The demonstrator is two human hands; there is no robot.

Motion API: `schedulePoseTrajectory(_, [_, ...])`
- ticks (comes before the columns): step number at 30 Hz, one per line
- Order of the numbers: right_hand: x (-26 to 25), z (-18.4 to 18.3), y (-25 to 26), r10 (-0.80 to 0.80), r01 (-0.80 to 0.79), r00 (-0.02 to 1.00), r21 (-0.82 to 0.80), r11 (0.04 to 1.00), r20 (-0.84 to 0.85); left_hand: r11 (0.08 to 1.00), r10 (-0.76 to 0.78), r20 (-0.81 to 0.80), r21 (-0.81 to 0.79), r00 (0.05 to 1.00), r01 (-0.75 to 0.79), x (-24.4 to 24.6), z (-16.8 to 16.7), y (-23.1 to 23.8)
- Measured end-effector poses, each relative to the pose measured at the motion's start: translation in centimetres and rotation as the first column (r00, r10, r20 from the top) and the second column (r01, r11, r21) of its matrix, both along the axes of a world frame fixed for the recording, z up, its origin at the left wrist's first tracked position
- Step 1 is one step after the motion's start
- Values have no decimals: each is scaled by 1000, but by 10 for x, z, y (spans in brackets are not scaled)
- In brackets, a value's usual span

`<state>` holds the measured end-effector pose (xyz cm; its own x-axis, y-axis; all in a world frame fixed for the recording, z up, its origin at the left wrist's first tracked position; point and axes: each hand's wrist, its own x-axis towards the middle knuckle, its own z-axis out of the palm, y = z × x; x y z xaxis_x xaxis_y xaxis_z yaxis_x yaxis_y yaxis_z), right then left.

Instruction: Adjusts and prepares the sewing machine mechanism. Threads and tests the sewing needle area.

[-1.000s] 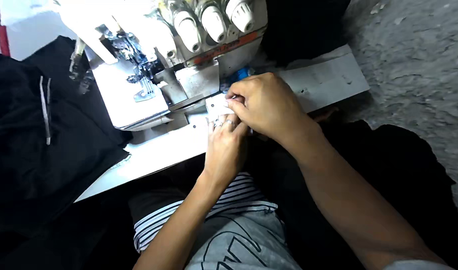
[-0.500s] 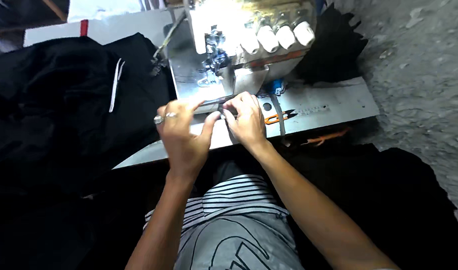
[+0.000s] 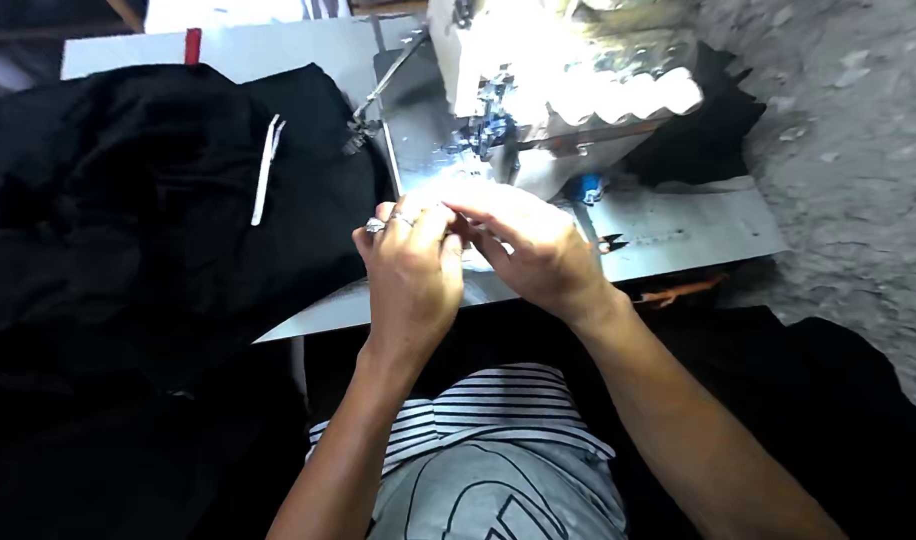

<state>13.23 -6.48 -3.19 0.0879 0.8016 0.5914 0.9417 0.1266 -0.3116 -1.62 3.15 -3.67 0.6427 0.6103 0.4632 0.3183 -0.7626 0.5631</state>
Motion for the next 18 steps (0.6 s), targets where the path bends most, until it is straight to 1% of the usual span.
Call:
schedulePoseTrajectory(2, [0,2,9,19,-17,999,54,998,-34,995,-70,-81,62,994,75,-20,11,16])
schedulePoseTrajectory(4, [-2,2,9,-21,27,997,81,996,-81,990,-69,-135,110,988,84,-43,20,42])
schedulePoseTrajectory(6, [-6,-5,5,-43,61,982,91,994,-186,991,-14,-177,128,984,37,-58,28,75])
schedulePoseTrajectory(8, [-12,-14,1,-38,63,927,56,996,-372,988,105,-180,133,978,-81,-60,28,112])
schedulePoseTrajectory(10, [-25,-15,-3,-23,56,820,40,998,-572,970,242,-230,91,943,-227,-54,22,145])
schedulePoseTrajectory(11, [-32,-11,-8,-14,49,750,36,998,-662,960,278,-294,52,914,-275,-49,18,159])
schedulePoseTrajectory(13, [-45,-4,-19,12,33,597,40,999,-802,949,287,-410,-2,866,-316,-43,8,178])
schedulePoseTrajectory(15, [-51,-2,-29,19,31,473,39,999,-881,946,286,-444,-12,849,-324,-39,2,185])
schedulePoseTrajectory(18, [-47,-9,-32,-12,66,379,15,998,-925,931,319,-413,-34,853,-364,-43,3,185])
